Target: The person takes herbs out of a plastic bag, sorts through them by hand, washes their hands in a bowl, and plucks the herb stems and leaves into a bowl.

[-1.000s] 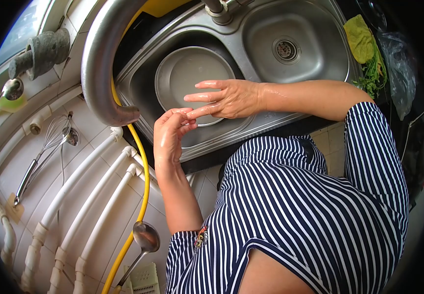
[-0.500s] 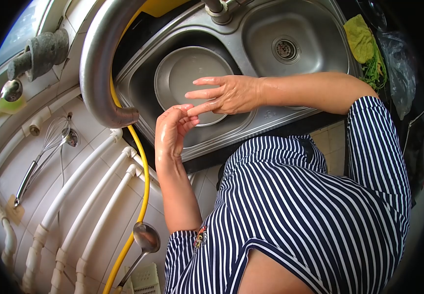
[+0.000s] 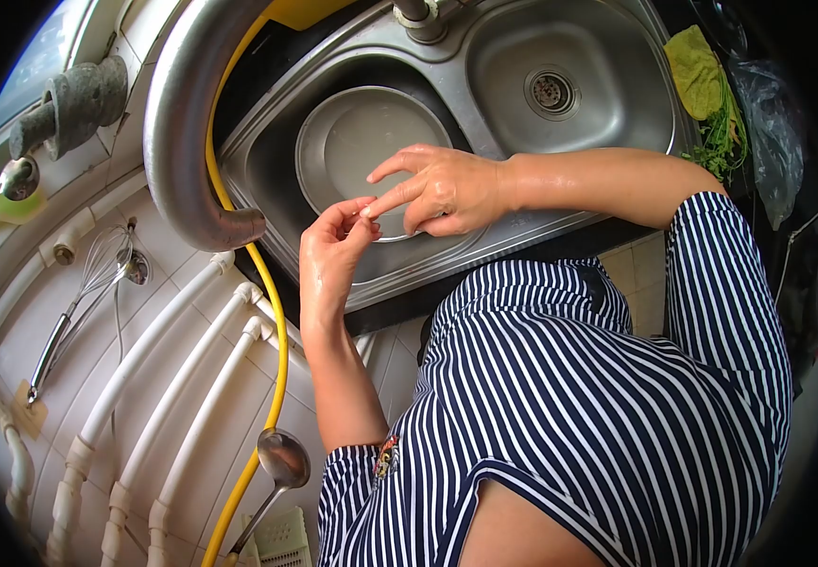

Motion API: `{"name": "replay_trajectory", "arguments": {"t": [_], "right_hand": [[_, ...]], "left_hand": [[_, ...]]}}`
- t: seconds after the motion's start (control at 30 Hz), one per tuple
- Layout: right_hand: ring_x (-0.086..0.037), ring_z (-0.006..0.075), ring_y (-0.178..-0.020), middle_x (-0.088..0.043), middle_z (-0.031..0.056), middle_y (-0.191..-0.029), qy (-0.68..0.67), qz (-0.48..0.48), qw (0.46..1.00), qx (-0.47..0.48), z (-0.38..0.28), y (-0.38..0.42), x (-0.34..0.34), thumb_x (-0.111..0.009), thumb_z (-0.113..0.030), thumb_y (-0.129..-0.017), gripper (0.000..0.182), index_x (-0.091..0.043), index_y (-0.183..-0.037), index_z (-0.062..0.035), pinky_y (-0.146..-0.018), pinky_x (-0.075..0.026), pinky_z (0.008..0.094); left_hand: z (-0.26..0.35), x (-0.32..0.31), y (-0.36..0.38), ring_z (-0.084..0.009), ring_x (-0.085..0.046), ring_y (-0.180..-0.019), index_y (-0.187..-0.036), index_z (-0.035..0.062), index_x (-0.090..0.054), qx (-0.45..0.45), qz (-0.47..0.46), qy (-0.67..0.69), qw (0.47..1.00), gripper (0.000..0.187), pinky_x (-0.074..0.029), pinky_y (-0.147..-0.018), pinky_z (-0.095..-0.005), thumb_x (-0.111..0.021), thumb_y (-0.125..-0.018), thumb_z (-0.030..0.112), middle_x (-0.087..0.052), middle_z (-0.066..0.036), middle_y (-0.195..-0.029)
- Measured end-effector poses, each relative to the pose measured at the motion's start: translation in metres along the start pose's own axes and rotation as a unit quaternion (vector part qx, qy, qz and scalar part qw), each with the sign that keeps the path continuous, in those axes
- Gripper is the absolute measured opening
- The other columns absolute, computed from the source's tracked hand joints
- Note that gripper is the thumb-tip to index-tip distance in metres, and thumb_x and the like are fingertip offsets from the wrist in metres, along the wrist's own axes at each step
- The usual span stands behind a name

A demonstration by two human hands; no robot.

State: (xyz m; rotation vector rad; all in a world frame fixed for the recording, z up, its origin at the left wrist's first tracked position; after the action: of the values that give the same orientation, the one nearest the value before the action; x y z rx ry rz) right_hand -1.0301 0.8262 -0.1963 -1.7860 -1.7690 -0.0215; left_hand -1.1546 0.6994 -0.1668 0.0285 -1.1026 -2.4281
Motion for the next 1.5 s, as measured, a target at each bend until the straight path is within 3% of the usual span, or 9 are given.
{"name": "replay_trajectory", "arguments": {"t": [0.17,0.23,0.33,0.5,0.77,0.83,0.93,1.1,1.5], "right_hand": [[-0.044,0.0306,-0.131,-0.059,-0.0012,-0.131,0.027,0.004,0.999,0.022,-0.002,-0.002,0.005,-0.068,-0.011,-0.072,0.004,-0.068,-0.074,-0.0073,-0.105,-0.037,0.05],[-0.04,0.0273,-0.135,-0.056,-0.0052,-0.137,0.16,-0.04,0.984,0.067,-0.001,-0.001,0.001,-0.065,-0.015,-0.074,0.008,-0.069,-0.07,-0.0087,-0.111,-0.034,0.0484],[-0.036,0.0258,-0.139,-0.052,-0.0058,-0.141,0.201,-0.053,0.975,0.084,0.0,0.0,-0.005,-0.063,-0.015,-0.072,0.01,-0.069,-0.068,-0.0083,-0.116,-0.028,0.0486],[-0.034,0.0254,-0.141,-0.05,-0.0059,-0.143,0.199,-0.033,0.976,0.078,0.0,0.002,-0.004,-0.061,-0.014,-0.071,0.011,-0.068,-0.065,-0.0089,-0.118,-0.025,0.0489],[-0.033,0.0255,-0.141,-0.053,-0.0052,-0.14,0.181,-0.009,0.981,0.072,-0.002,0.002,-0.002,-0.06,-0.015,-0.071,0.012,-0.069,-0.067,-0.0086,-0.118,-0.025,0.0499],[-0.038,0.0237,-0.139,-0.054,-0.0078,-0.136,0.212,-0.017,0.976,0.054,-0.004,0.001,-0.002,-0.062,-0.011,-0.078,0.007,-0.069,-0.079,-0.0093,-0.117,-0.03,0.0488],[-0.037,0.0229,-0.139,-0.052,-0.008,-0.139,0.223,-0.017,0.973,0.056,-0.004,0.0,-0.003,-0.062,-0.011,-0.078,0.007,-0.069,-0.078,-0.0103,-0.117,-0.029,0.0492],[-0.034,0.0225,-0.141,-0.05,-0.0083,-0.141,0.229,-0.038,0.969,0.079,-0.003,0.004,-0.007,-0.062,-0.011,-0.079,0.008,-0.07,-0.079,-0.0117,-0.119,-0.026,0.0499],[-0.031,0.0217,-0.143,-0.046,-0.007,-0.145,0.239,-0.029,0.967,0.083,-0.001,0.009,-0.022,-0.061,-0.014,-0.076,0.01,-0.071,-0.074,-0.0124,-0.121,-0.019,0.0513]], "left_hand": [[0.004,0.0,0.003,-0.012,-0.063,-0.08,-0.109,-0.0056,-0.065,0.005,-0.004,0.084,0.996,0.024,-0.051,-0.077,-0.0255,-0.062,-0.091,0.009,-0.068,-0.007,-0.09],[0.002,-0.001,0.002,-0.0125,-0.063,-0.08,-0.108,-0.0052,-0.065,0.022,-0.007,0.133,0.991,0.023,-0.052,-0.076,-0.0261,-0.063,-0.091,0.011,-0.067,-0.008,-0.089],[-0.01,0.001,-0.005,-0.0145,-0.064,-0.077,-0.105,-0.0054,-0.064,0.043,0.013,0.107,0.993,0.022,-0.053,-0.073,-0.0271,-0.063,-0.092,0.012,-0.067,-0.008,-0.088],[-0.012,-0.002,-0.004,-0.0154,-0.065,-0.074,-0.106,-0.005,-0.061,0.076,0.006,0.232,0.97,0.024,-0.056,-0.073,-0.0262,-0.061,-0.095,0.016,-0.067,-0.01,-0.091],[-0.007,-0.007,0.0,-0.0145,-0.063,-0.072,-0.1,-0.0054,-0.063,-0.004,0.058,0.117,0.991,0.023,-0.053,-0.071,-0.0268,-0.064,-0.093,0.016,-0.066,-0.008,-0.086],[-0.005,-0.009,-0.002,-0.014,-0.062,-0.071,-0.098,-0.0048,-0.063,-0.038,0.067,0.058,0.995,0.022,-0.052,-0.07,-0.0263,-0.065,-0.093,0.017,-0.066,-0.008,-0.085],[-0.007,-0.007,-0.003,-0.0141,-0.061,-0.07,-0.096,-0.0039,-0.062,-0.012,0.09,0.132,0.987,0.021,-0.051,-0.068,-0.0253,-0.065,-0.093,0.017,-0.065,-0.008,-0.083],[-0.013,-0.007,-0.003,-0.0154,-0.062,-0.075,-0.098,-0.0031,-0.061,0.091,0.011,0.221,0.971,0.016,-0.053,-0.072,-0.026,-0.061,-0.092,0.012,-0.065,-0.008,-0.084],[-0.03,-0.004,-0.014,-0.0181,-0.063,-0.073,-0.096,-0.0051,-0.061,0.083,0.034,0.165,0.982,0.018,-0.053,-0.072,-0.0282,-0.049,-0.087,0.004,-0.066,-0.011,-0.086]]}}
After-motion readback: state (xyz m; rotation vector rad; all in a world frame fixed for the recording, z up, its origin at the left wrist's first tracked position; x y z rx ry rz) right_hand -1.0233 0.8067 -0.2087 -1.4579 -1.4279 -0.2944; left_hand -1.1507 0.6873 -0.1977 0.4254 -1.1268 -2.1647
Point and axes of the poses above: each hand's wrist, its own y-axis away from the middle knuckle, its own x-axis out of the back of the hand, z = x × y, the point moved 5 cm from there along -y, towards the middle knuckle
